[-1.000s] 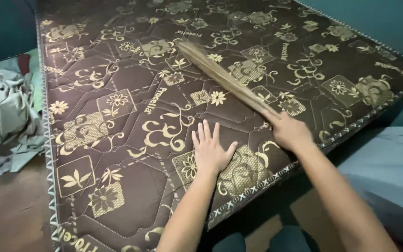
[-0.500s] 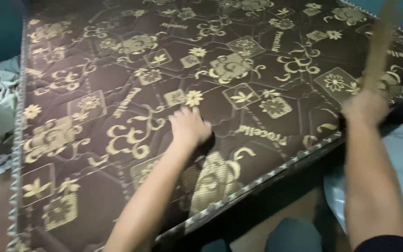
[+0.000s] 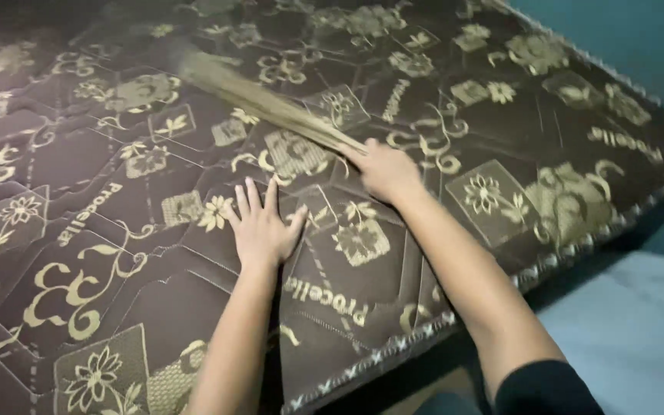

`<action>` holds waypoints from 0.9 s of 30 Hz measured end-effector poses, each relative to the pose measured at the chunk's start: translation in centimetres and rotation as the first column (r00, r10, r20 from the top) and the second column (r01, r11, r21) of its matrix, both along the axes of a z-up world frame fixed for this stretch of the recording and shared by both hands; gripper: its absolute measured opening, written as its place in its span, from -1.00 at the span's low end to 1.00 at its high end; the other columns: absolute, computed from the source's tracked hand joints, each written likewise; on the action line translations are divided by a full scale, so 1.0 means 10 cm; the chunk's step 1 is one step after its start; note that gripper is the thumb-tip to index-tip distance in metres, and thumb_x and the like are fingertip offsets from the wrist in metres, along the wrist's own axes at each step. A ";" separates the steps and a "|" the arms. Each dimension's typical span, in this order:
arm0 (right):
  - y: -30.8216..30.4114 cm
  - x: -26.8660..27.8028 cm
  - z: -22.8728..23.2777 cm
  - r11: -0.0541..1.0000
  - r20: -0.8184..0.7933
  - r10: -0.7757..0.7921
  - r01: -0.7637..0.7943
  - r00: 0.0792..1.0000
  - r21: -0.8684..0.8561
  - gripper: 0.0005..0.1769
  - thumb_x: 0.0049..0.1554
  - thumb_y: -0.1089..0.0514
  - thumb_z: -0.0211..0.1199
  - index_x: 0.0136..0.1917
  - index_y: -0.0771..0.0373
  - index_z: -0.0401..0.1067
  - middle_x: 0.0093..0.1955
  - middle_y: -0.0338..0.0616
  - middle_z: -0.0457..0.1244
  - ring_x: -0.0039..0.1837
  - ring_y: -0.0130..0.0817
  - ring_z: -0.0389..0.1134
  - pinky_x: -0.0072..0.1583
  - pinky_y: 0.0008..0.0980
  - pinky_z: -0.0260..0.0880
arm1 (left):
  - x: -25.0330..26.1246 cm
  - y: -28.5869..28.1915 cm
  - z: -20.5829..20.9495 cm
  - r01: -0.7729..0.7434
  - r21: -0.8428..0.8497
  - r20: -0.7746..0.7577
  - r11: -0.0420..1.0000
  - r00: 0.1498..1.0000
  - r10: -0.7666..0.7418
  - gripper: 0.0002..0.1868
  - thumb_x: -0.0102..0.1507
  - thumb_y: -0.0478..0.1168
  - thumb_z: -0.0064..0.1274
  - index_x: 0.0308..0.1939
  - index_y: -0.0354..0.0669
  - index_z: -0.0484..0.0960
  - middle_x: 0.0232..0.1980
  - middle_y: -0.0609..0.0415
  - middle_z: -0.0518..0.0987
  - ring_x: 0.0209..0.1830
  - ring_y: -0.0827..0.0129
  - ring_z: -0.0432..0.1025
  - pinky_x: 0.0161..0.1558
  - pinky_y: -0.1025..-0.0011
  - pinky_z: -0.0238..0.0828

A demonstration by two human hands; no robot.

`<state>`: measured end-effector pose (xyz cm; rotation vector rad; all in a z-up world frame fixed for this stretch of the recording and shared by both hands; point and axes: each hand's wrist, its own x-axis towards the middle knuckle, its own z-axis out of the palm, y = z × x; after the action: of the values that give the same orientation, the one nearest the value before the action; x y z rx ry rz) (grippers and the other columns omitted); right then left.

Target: The person removes folded bedding from a bed and places it on the floor. They then use a broom to sweep the mattress surface repeatedly. The person is wearing socks and a black t-shirt.

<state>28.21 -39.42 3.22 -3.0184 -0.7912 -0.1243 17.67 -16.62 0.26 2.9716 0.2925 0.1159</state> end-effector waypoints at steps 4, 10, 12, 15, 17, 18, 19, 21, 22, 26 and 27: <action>-0.52 0.06 0.42 0.977 -0.084 -0.187 0.194 0.979 0.092 -0.28 0.17 0.17 0.00 0.57 -0.22 0.09 0.13 0.21 0.33 0.21 0.23 0.41 0.20 0.15 0.44 | 0.08 0.06 -0.06 0.010 -0.012 0.011 1.000 1.000 -0.010 -0.07 0.26 0.51 -0.32 0.59 0.16 0.16 0.67 -0.17 0.04 0.69 -0.01 -0.16 0.56 -0.11 -0.43; -2.24 0.54 -0.09 0.761 0.033 -0.625 0.618 0.780 -0.196 -0.45 0.21 -0.08 0.05 0.44 -0.04 0.38 0.16 0.22 0.46 0.21 0.08 0.52 0.16 0.05 0.51 | 0.07 0.06 -0.02 0.000 -0.025 -0.009 1.000 1.000 0.000 -0.07 0.23 0.46 -0.24 0.59 0.15 0.15 0.66 -0.17 0.04 0.68 0.00 -0.13 0.56 -0.11 -0.42; -2.51 0.64 -0.20 0.708 0.074 -0.685 0.686 0.725 -0.168 -0.47 0.21 -0.04 0.03 0.38 0.13 0.46 0.15 0.32 0.43 0.17 0.17 0.52 0.12 0.10 0.49 | 0.10 0.07 0.01 0.005 -0.010 -0.015 1.000 1.000 -0.006 -0.07 0.24 0.47 -0.28 0.59 0.13 0.15 0.66 -0.20 0.03 0.68 -0.02 -0.14 0.55 -0.12 -0.45; -2.52 0.62 -0.22 0.613 0.121 -0.766 0.775 0.631 -0.156 -0.51 0.24 0.04 0.06 0.23 0.38 0.60 0.09 0.43 0.40 0.09 0.26 0.53 0.05 0.12 0.49 | 0.09 0.06 -0.06 0.019 -0.001 -0.029 1.000 0.999 -0.019 -0.06 0.25 0.49 -0.30 0.58 0.10 0.16 0.65 -0.24 0.03 0.68 -0.05 -0.15 0.55 -0.13 -0.49; -2.29 0.68 -0.16 0.580 0.146 -0.787 0.800 0.599 -0.155 -0.55 0.26 0.07 0.12 0.14 0.45 0.66 0.04 0.44 0.39 0.05 0.25 0.53 0.01 0.09 0.52 | 0.14 0.08 -0.18 0.019 -0.006 -0.011 1.000 1.000 -0.019 -0.05 0.24 0.49 -0.28 0.58 0.10 0.16 0.65 -0.24 0.04 0.68 -0.05 -0.15 0.55 -0.14 -0.51; -2.14 0.73 -0.17 0.600 0.087 -0.795 0.799 0.601 -0.035 -0.61 0.30 0.08 0.10 0.21 0.39 0.54 0.03 0.34 0.35 0.00 0.20 0.49 -0.07 0.04 0.51 | 0.17 0.10 -0.27 0.023 0.008 0.015 1.000 1.000 -0.023 -0.04 0.26 0.51 -0.40 0.60 0.11 0.06 0.66 -0.23 -0.05 0.68 -0.05 -0.25 0.53 -0.16 -0.54; -1.98 0.78 -0.17 0.605 0.029 -0.796 0.791 0.605 0.087 -0.64 0.33 0.09 0.07 0.28 0.33 0.42 0.02 0.24 0.30 -0.05 0.14 0.45 -0.15 -0.01 0.50 | 0.21 0.11 -0.36 0.027 0.021 0.040 0.999 0.999 -0.027 -0.03 0.27 0.53 -0.52 0.61 0.12 -0.03 0.67 -0.21 -0.15 0.67 -0.05 -0.34 0.51 -0.18 -0.57; -1.11 0.43 0.36 0.647 -0.122 -0.735 0.744 0.667 0.169 -0.50 0.28 0.26 -0.04 0.47 0.03 0.21 0.11 0.24 0.25 -0.19 -0.10 0.31 -0.27 -0.19 0.40 | 0.19 0.11 -0.29 0.028 0.010 0.009 1.000 1.000 -0.028 -0.04 0.27 0.53 -0.53 0.62 0.14 -0.08 0.67 -0.20 -0.18 0.67 -0.05 -0.36 0.50 -0.18 -0.53; -0.71 0.18 0.66 0.678 -0.253 -0.639 0.687 0.727 0.261 -0.14 0.23 0.44 -0.14 0.66 -0.26 0.00 0.21 0.24 0.20 -0.33 -0.33 0.17 -0.38 -0.37 0.28 | 0.16 0.09 -0.27 0.018 -0.005 -0.020 1.000 1.000 -0.018 -0.04 0.27 0.53 -0.54 0.63 0.17 -0.13 0.68 -0.19 -0.22 0.68 -0.05 -0.38 0.50 -0.19 -0.50; -0.50 0.47 0.25 0.898 -0.097 -0.439 0.435 0.893 -0.061 -0.28 0.33 0.16 0.00 0.66 -0.38 -0.01 0.21 -0.03 0.19 -0.19 -0.31 0.29 -0.20 -0.33 0.48 | 0.18 0.10 -0.25 0.028 -0.026 -0.045 0.999 0.999 -0.029 -0.04 0.27 0.50 -0.52 0.64 0.15 -0.15 0.68 -0.20 -0.24 0.68 -0.05 -0.40 0.51 -0.19 -0.56; -0.54 0.48 0.17 0.922 -0.041 -0.361 0.350 0.932 -0.163 -0.25 0.28 0.17 -0.02 0.65 -0.38 -0.01 0.18 0.01 0.19 -0.06 -0.15 0.33 -0.12 -0.16 0.49 | 0.18 0.10 -0.27 0.027 -0.021 -0.009 0.999 1.000 -0.027 -0.04 0.27 0.52 -0.52 0.63 0.16 -0.12 0.68 -0.20 -0.21 0.68 -0.06 -0.37 0.51 -0.18 -0.56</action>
<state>33.01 -44.80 4.97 -3.2587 -0.2476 0.0420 19.50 -15.65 -2.45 2.9551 0.2535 0.0953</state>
